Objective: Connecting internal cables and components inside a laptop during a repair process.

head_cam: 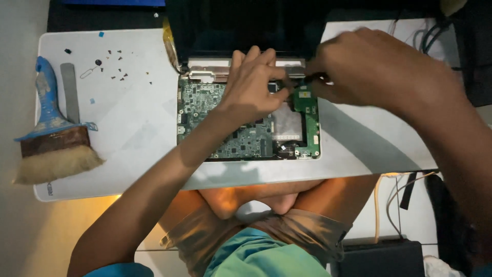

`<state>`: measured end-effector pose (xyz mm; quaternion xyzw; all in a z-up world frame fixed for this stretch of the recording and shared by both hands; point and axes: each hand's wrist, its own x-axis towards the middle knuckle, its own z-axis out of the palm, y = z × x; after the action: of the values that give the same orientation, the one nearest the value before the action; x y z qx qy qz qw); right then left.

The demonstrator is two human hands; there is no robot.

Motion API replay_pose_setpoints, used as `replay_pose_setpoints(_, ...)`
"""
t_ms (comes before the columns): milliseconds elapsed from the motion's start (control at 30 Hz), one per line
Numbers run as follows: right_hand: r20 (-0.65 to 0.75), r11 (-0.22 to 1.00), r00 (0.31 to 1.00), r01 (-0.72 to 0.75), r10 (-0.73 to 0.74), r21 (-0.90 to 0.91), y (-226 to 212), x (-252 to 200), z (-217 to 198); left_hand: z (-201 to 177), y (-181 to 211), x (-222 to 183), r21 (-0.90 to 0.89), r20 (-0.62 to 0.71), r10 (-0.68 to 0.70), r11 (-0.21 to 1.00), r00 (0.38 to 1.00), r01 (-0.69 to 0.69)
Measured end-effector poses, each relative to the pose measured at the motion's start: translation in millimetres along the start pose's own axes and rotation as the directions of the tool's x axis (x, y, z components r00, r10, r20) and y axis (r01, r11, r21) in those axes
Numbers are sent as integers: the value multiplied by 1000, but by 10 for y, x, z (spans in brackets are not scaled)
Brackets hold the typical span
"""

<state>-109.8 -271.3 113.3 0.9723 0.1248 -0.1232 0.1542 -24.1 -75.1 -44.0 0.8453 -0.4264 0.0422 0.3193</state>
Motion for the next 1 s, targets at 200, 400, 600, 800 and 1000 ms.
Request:
replay_pose_setpoints(200, 146, 994, 987, -84, 73, 70, -48, 318, -284, 79, -87, 11, 6, 22, -8, 1000, 1000, 7)
replay_pose_setpoints(400, 122, 998, 991, -60, 59, 7, -64, 447, -231, -24, 6, 20, 6, 75, -60, 998, 995, 60)
replay_pose_setpoints(600, 35, 999, 999, 3, -5, 54, 139, 514, -16, 14, -17, 9, -15, 28, -5, 1000, 1000, 5)
replay_pose_setpoints(800, 135, 998, 989, -66, 67, -12, 48, 363, -276, 17, -11, 16, -28, 17, -7, 1000, 1000, 8)
replay_pose_setpoints(1000, 33, 982, 998, -52, 59, -179, 12, 347, -94, 91, -106, 14, -7, 16, 19, 1000, 1000, -19)
